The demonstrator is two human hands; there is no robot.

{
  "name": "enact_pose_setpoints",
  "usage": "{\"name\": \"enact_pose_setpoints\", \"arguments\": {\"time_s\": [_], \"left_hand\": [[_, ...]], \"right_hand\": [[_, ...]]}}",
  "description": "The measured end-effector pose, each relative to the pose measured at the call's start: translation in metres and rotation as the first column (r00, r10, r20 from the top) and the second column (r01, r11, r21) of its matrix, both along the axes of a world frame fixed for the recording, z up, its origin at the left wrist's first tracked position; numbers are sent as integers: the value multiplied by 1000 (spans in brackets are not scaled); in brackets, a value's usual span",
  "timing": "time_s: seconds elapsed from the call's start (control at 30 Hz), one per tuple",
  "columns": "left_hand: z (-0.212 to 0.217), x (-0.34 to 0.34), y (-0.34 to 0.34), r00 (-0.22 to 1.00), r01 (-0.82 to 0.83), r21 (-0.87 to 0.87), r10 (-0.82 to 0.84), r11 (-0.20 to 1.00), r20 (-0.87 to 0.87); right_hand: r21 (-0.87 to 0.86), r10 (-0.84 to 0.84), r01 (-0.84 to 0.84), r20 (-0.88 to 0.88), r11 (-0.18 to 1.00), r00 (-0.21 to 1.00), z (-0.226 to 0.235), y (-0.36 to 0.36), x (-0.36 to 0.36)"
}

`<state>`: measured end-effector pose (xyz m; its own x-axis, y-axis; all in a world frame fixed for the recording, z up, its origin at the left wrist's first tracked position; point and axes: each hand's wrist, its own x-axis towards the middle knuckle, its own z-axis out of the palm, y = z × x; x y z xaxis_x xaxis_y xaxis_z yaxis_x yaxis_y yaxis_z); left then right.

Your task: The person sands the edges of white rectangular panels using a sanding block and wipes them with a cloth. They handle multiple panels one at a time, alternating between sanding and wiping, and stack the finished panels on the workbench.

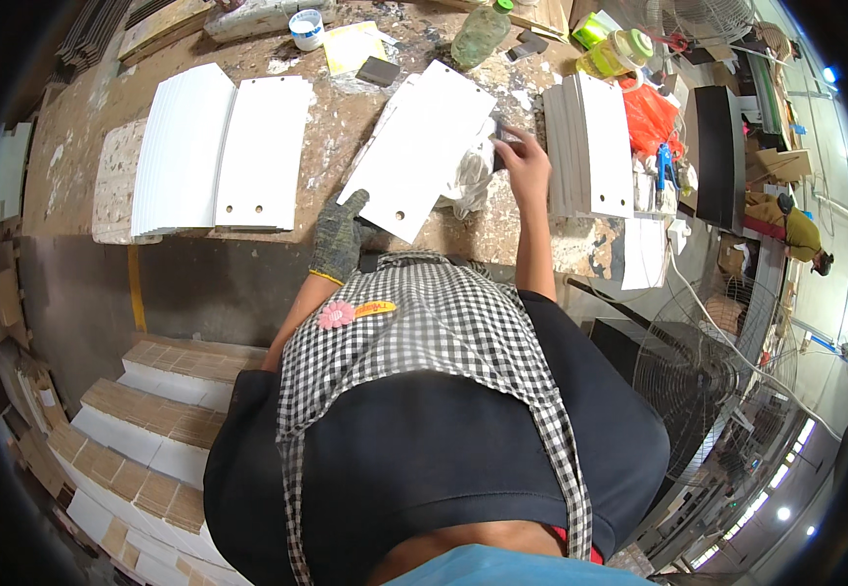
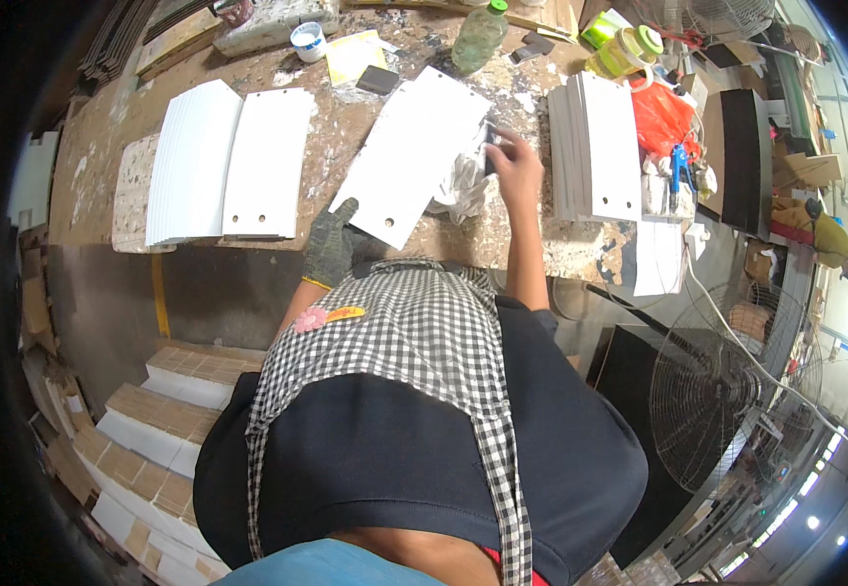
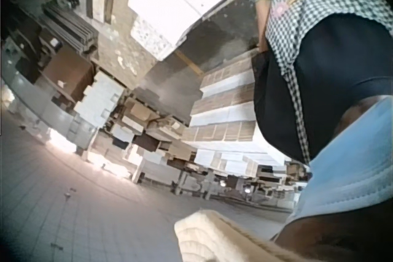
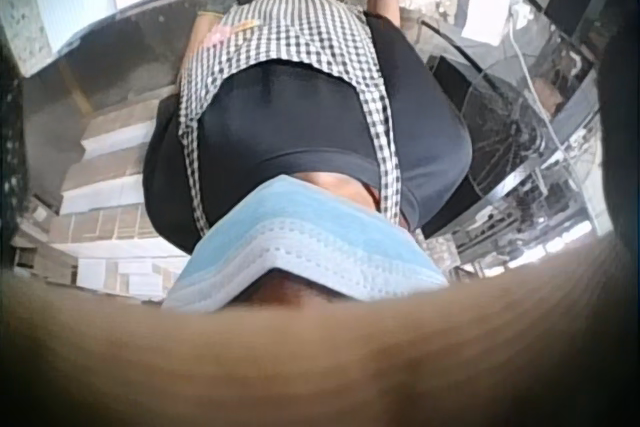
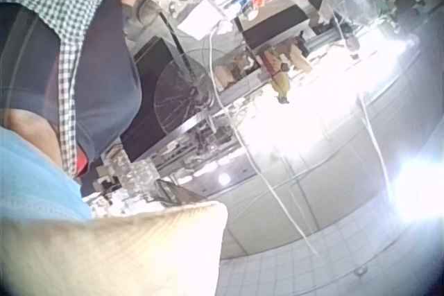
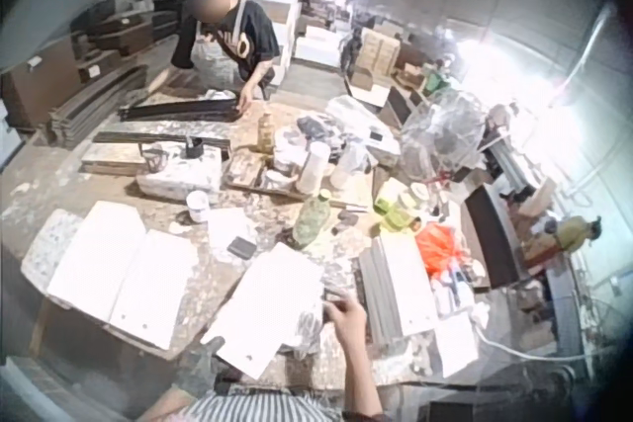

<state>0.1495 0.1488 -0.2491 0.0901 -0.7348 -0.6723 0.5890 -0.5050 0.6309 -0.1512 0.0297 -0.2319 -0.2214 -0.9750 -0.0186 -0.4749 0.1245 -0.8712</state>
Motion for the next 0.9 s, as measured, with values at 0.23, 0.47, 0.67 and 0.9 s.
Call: {"name": "enact_pose_setpoints", "arguments": {"time_s": [0.23, 0.47, 0.67, 0.9], "left_hand": [[-33, 5, 3, 998, 8, 26, -9, 1000, 59], [-55, 16, 16, 759, 413, -147, -250, 899, 601], [-14, 9, 14, 941, 209, -127, -164, 970, 295], [-31, 11, 13, 863, 338, -240, -198, 910, 464]], "right_hand": [[140, 329, -304, -218, 942, 919, 11, -72, 83], [130, 405, -384, -243, 914, 882, 3, -86, 89], [202, 418, -384, -167, 901, 893, 4, -88, 87], [210, 457, -424, -141, 881, 879, 3, -88, 85]]}}
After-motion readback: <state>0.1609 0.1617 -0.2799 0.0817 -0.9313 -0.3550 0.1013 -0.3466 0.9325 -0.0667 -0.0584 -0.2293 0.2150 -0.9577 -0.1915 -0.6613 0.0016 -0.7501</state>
